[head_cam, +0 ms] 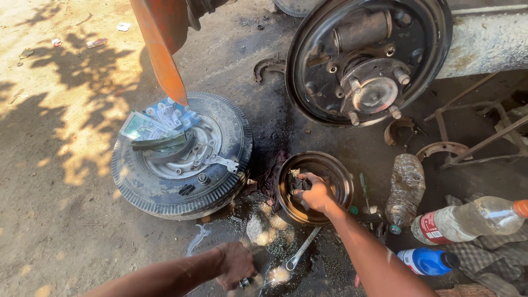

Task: The person cleans small mechanical parts by pouring liquid from plastic bottles into a metal bowl and scrubbing the parts with a cloth. The person repeatedly wets the parts and wipes them, handling them one at a time.

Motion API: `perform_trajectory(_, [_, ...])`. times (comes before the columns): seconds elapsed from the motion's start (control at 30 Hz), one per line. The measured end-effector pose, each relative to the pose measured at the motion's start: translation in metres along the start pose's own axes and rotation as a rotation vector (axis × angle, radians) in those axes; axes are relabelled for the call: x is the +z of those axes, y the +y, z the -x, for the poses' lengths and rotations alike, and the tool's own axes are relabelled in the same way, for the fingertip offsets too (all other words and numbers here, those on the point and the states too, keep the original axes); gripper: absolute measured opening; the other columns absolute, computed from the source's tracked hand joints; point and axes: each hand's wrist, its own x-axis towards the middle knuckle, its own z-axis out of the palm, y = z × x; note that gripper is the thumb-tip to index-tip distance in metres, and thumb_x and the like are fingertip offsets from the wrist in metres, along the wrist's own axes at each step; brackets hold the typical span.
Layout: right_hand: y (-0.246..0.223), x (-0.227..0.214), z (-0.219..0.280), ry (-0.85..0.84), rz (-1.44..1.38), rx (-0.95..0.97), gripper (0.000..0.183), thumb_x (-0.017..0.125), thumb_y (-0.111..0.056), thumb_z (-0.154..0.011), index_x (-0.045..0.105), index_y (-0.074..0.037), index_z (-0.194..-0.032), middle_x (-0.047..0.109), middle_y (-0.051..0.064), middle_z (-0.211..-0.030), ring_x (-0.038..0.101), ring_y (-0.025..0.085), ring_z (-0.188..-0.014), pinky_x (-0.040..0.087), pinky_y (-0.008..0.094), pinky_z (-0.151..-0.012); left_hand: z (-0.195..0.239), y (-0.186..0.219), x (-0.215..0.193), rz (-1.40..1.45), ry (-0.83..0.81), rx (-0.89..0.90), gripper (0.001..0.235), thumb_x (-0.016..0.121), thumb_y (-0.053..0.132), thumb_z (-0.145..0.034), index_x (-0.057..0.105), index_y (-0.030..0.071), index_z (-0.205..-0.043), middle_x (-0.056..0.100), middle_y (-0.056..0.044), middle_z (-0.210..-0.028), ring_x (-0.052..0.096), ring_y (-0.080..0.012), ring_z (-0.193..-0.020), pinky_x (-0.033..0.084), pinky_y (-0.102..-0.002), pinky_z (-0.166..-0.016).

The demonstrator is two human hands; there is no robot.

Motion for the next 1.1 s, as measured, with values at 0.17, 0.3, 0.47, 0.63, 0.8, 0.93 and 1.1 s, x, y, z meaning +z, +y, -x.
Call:
perform_trajectory(0.17, [-0.009, 0.000, 0.012, 0.024, 0.439, -0.014, 0.062, 0.080, -0.031, -0.088, 0.054, -0.028, -0.144, 0.067, 0.014, -0.129, 0.065, 0.025, -0.106, 0.053, 0.037, -0.089, -0.015, -0.013, 0.019, -0.003, 0.041, 0.035, 0.007, 0.054, 0.026, -0.086, 0.055, 0.021, -0.081, 0.028, 0.003, -0.063, 0.034, -0.0129, -0.050, 0.042, -0.029, -0.039])
perform_trajectory(0.3, [-0.019, 0.001, 0.015, 0.025, 0.427, -0.029, 0.065, 0.081, -0.032, -0.086, 0.053, -0.028, -0.144, 0.066, 0.015, -0.134, 0.065, 0.028, -0.117, 0.053, 0.040, -0.096, -0.008, 0.006, -0.004, 0.104, 0.059, 0.106, 0.037, 0.056, 0.051, -0.092, 0.051, 0.016, -0.080, 0.038, 0.000, -0.059, 0.037, -0.0140, -0.048, 0.041, -0.032, -0.040])
perform_trajectory(0.47, [-0.010, 0.002, 0.009, 0.010, 0.379, 0.100, 0.064, 0.077, -0.032, -0.088, 0.052, -0.029, -0.147, 0.073, 0.022, -0.121, 0.070, 0.032, -0.110, 0.054, 0.043, -0.092, 0.031, -0.004, -0.067, 0.241, 0.055, -0.073, 0.022, 0.058, 0.031, -0.086, 0.062, 0.010, -0.090, 0.046, -0.004, -0.068, 0.042, -0.0134, -0.054, 0.043, -0.028, -0.042])
perform_trajectory(0.63, [0.005, 0.008, -0.006, 0.051, 0.467, -0.056, 0.068, 0.076, -0.021, -0.088, 0.046, -0.027, -0.148, 0.065, 0.016, -0.125, 0.066, 0.029, -0.109, 0.054, 0.041, -0.090, 0.094, -0.070, -0.133, 0.441, 0.237, -0.431, 0.049, 0.058, 0.014, -0.082, 0.065, 0.012, -0.131, 0.066, -0.007, -0.085, 0.060, -0.0117, -0.060, 0.053, -0.026, -0.049])
perform_trajectory(0.8, [0.014, 0.006, -0.007, 0.029, 0.434, -0.123, 0.065, 0.078, -0.021, -0.086, 0.051, -0.025, -0.145, 0.070, 0.014, -0.124, 0.068, 0.028, -0.110, 0.053, 0.038, -0.093, 0.148, -0.110, -0.152, 0.386, 0.615, -0.524, 0.071, 0.064, 0.004, -0.070, 0.059, 0.019, -0.140, 0.075, -0.013, -0.104, 0.072, -0.0252, -0.079, 0.064, -0.038, -0.067])
perform_trajectory(0.93, [0.000, 0.007, 0.006, 0.054, 0.434, -0.142, 0.064, 0.076, -0.021, -0.087, 0.050, -0.023, -0.146, 0.070, 0.014, -0.127, 0.067, 0.028, -0.114, 0.053, 0.037, -0.096, 0.161, -0.127, -0.141, 0.399, 0.411, -0.732, 0.046, 0.067, 0.005, -0.079, 0.071, 0.014, -0.124, 0.077, -0.011, -0.104, 0.073, -0.0254, -0.085, 0.063, -0.038, -0.079])
perform_trajectory(1.1, [-0.021, 0.004, 0.028, -0.006, 0.492, 0.099, 0.067, 0.067, -0.018, -0.094, 0.041, -0.029, -0.154, 0.067, 0.016, -0.132, 0.069, 0.030, -0.117, 0.055, 0.041, -0.098, 0.146, -0.141, -0.116, 0.536, 0.551, -0.712, 0.041, 0.072, 0.001, -0.075, 0.071, 0.009, -0.115, 0.075, -0.012, -0.106, 0.074, -0.0250, -0.086, 0.063, -0.036, -0.080])
